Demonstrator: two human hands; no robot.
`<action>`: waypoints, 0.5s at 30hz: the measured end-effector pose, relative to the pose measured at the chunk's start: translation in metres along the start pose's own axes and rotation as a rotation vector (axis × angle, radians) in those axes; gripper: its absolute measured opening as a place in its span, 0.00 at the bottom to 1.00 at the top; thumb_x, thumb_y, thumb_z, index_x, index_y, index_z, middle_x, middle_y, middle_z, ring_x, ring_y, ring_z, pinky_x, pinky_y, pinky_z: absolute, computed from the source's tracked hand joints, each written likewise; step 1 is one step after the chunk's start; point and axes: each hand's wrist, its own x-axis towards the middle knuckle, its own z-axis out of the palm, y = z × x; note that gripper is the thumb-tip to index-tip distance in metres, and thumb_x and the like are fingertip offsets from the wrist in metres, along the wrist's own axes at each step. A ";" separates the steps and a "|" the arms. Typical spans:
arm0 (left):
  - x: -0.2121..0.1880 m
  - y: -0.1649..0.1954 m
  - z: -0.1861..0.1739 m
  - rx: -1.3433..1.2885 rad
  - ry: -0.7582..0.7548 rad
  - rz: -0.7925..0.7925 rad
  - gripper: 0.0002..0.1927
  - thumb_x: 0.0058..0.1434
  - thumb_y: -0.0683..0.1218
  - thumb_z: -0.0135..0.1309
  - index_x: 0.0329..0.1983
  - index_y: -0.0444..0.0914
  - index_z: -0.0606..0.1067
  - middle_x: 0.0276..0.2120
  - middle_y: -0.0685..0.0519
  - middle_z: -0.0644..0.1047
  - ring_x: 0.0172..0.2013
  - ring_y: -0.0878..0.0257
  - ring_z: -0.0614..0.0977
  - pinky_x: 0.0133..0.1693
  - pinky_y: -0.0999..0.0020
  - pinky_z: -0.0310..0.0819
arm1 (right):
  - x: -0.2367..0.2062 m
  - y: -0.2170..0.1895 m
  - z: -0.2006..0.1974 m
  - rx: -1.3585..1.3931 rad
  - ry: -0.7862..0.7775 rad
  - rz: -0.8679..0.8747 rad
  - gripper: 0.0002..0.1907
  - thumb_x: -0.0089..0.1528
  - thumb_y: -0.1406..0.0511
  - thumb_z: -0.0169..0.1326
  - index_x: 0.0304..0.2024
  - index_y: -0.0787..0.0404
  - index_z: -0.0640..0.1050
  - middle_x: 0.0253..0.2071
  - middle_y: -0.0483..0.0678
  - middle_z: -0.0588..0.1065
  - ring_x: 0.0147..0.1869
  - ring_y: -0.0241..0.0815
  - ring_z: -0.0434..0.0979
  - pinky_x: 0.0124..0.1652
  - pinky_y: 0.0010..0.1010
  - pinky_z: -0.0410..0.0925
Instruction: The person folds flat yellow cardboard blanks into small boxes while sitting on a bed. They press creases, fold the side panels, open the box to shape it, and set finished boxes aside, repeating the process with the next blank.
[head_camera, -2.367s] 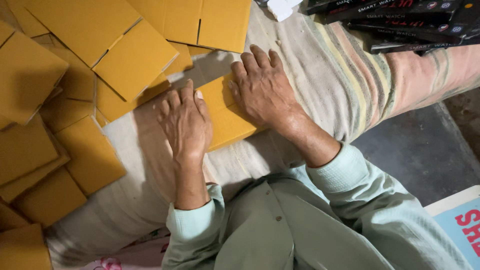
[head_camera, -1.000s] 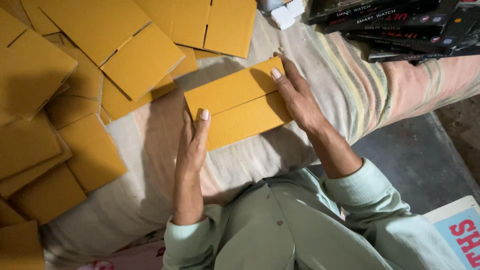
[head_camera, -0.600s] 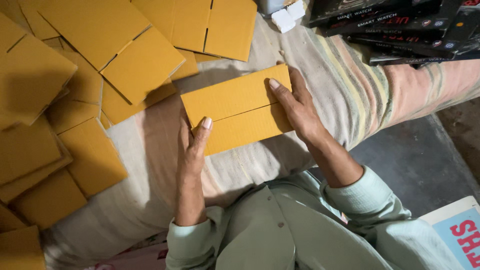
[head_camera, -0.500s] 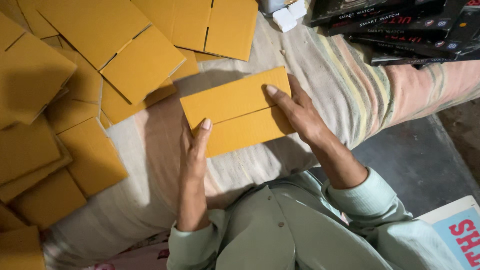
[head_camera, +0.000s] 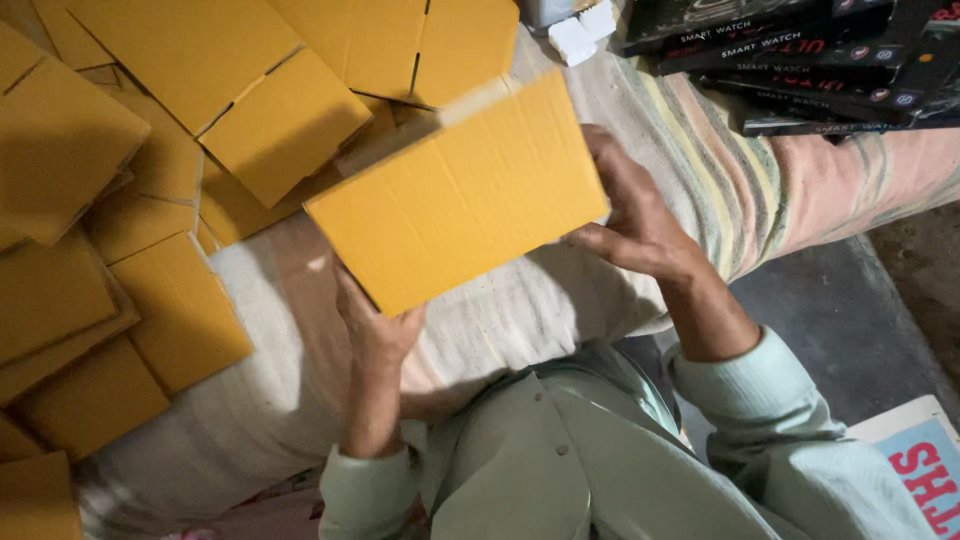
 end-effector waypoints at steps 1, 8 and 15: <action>0.008 -0.009 0.000 0.251 0.033 0.176 0.37 0.64 0.46 0.62 0.70 0.29 0.58 0.61 0.36 0.70 0.66 0.40 0.71 0.69 0.45 0.63 | 0.003 0.011 0.003 -0.024 -0.039 -0.064 0.44 0.58 0.64 0.63 0.75 0.57 0.63 0.72 0.52 0.65 0.79 0.48 0.63 0.77 0.43 0.59; 0.010 -0.006 -0.015 0.296 -0.350 0.064 0.52 0.50 0.59 0.68 0.72 0.33 0.60 0.70 0.35 0.64 0.69 0.36 0.66 0.69 0.47 0.59 | -0.012 0.038 0.021 -0.064 -0.231 0.037 0.49 0.57 0.51 0.64 0.75 0.58 0.59 0.80 0.62 0.47 0.84 0.63 0.46 0.75 0.52 0.51; 0.001 0.012 -0.008 0.159 -0.249 0.034 0.32 0.65 0.61 0.50 0.68 0.39 0.67 0.73 0.42 0.63 0.73 0.44 0.64 0.72 0.54 0.58 | -0.013 0.026 0.019 0.199 -0.147 0.215 0.27 0.67 0.51 0.54 0.62 0.60 0.74 0.80 0.58 0.54 0.85 0.60 0.52 0.76 0.48 0.53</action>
